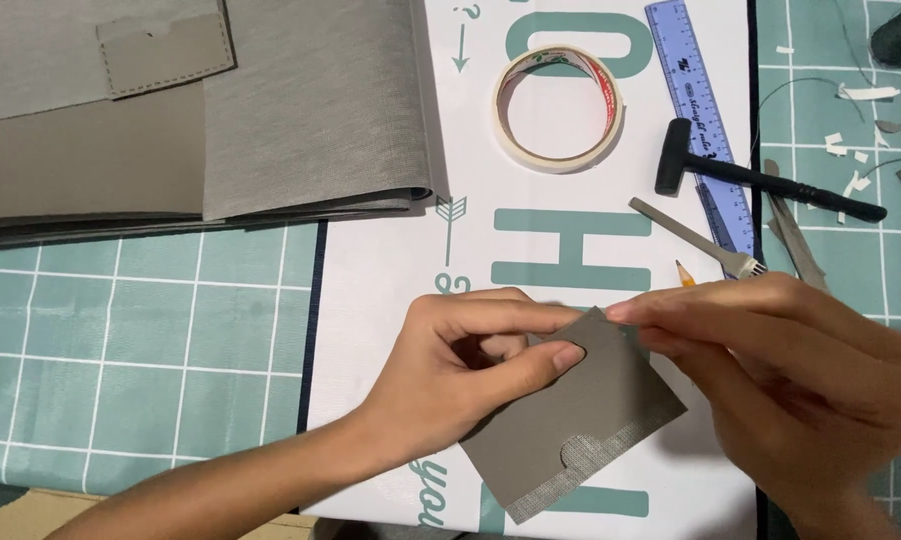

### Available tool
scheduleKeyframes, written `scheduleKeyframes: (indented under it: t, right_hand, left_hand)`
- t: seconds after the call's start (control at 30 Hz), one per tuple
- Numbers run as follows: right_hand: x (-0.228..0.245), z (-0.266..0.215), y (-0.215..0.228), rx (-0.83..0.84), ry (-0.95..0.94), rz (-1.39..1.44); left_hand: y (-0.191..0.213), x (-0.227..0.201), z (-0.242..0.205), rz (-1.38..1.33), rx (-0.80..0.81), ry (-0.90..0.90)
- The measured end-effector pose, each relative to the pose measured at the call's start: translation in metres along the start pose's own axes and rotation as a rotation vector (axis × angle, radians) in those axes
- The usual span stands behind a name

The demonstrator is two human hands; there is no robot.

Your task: Punching stitching holes into a leather piece using a pronged punch tool and a hammer.

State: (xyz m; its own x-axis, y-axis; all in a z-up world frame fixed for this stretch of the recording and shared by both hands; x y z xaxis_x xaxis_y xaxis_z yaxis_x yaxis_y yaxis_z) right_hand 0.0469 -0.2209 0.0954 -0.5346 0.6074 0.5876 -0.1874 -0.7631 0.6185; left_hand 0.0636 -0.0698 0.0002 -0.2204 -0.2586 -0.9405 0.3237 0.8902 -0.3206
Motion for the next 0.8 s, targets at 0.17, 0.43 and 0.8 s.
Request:
scheduleKeyframes:
  t: [0.17,0.43,0.8]
  right_hand:
    - [0.000,0.002,-0.002,0.029,-0.009,0.004]
    - [0.002,0.002,-0.003,0.034,0.006,-0.032]
    - [0.008,-0.001,-0.008,0.063,0.074,-0.124]
  left_hand:
    - [-0.001,-0.002,0.000,0.000,0.008,0.009]
    - [0.000,-0.003,-0.001,0.028,0.003,-0.036]
    - [0.003,-0.005,0.000,0.089,-0.022,-0.049]
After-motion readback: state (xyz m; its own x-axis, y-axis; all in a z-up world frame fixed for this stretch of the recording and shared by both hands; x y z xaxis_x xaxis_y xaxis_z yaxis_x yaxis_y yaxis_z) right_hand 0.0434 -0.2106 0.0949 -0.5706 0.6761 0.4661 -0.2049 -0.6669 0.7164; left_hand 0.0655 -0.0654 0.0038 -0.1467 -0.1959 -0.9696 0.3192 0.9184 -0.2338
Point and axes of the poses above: each hand's wrist, its own z-axis towards the middle knuckle, its own y-axis out of the back of the hand, x = y × z, the point moved 10 cm from there along z, towards the middle knuckle, and after that the axes turned 4 degrees about -z, right-handed, at the moved point
